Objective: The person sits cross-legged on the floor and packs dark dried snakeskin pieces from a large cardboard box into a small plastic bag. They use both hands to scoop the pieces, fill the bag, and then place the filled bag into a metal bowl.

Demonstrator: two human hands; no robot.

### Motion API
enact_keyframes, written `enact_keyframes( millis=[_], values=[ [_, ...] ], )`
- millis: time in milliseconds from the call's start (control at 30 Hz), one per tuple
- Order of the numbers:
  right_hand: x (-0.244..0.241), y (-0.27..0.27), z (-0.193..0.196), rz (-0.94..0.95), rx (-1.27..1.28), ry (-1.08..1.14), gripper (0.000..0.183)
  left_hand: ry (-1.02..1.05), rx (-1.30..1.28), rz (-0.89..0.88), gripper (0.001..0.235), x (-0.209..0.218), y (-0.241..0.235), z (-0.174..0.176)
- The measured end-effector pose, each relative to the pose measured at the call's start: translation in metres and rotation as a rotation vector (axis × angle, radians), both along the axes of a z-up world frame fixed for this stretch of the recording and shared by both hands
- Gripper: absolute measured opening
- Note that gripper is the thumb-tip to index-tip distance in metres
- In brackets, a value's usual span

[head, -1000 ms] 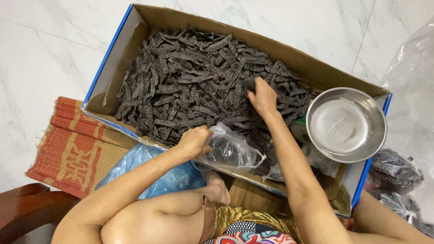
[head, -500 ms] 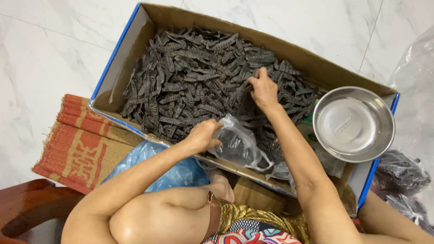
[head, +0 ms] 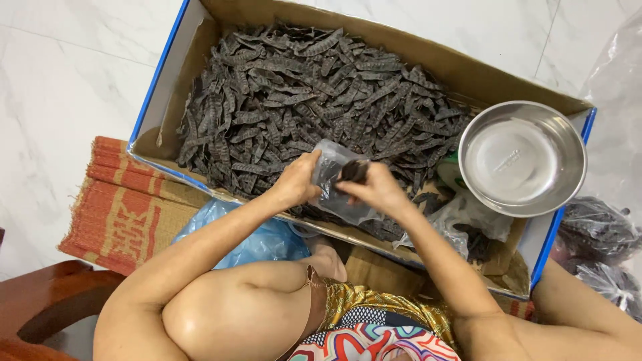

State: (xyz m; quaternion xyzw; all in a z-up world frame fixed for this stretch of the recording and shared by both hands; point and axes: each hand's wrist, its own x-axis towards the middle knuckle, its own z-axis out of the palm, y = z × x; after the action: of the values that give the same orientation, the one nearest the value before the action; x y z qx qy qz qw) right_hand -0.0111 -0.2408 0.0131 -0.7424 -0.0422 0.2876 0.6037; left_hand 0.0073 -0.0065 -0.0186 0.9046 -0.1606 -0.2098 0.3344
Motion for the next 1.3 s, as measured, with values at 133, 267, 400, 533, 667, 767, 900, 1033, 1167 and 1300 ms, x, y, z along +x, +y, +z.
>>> enact_keyframes(
  millis=[133, 267, 400, 533, 667, 767, 900, 1033, 1167, 1300],
  values=[
    [-0.014, 0.017, -0.038, 0.214, -0.715, -0.566, 0.030, 0.067, 0.067, -0.016, 0.096, -0.005, -0.003, 0.003],
    [-0.017, 0.012, -0.046, 0.309, -0.640, -0.441, 0.035, 0.112, 0.107, -0.034, 0.102, -0.004, -0.004, 0.013],
    [0.013, -0.018, -0.057, 0.039, -0.446, -0.412, 0.023, 0.270, 0.122, -0.026, 0.099, -0.002, 0.000, 0.026],
    [0.035, -0.052, -0.099, -0.042, -0.802, -0.695, 0.019, 0.342, 0.212, -0.024, 0.097, 0.003, 0.001, 0.032],
    [0.027, -0.066, -0.148, 0.107, -0.960, -0.798, 0.055, 0.279, 0.161, -0.022, 0.102, 0.006, 0.008, 0.024],
    [0.031, -0.076, -0.162, 0.115, -0.978, -0.779, 0.022, 0.285, 0.216, -0.070, 0.102, 0.006, 0.012, 0.017],
    [0.046, -0.082, -0.137, -0.107, -0.904, -0.701, 0.010, 0.324, 0.253, -0.083, 0.101, 0.006, 0.013, 0.014],
    [0.078, -0.065, -0.121, -0.272, -0.604, -0.439, 0.026, 0.319, 0.257, -0.110, 0.099, 0.007, 0.010, 0.014],
    [0.099, -0.024, -0.137, -0.361, -0.425, -0.070, 0.035, 0.300, 0.245, -0.129, 0.098, 0.007, 0.007, 0.017],
    [0.104, 0.008, -0.153, -0.241, -0.824, -0.241, 0.058, 0.309, 0.236, -0.119, 0.097, 0.007, 0.009, 0.016]
  ],
)
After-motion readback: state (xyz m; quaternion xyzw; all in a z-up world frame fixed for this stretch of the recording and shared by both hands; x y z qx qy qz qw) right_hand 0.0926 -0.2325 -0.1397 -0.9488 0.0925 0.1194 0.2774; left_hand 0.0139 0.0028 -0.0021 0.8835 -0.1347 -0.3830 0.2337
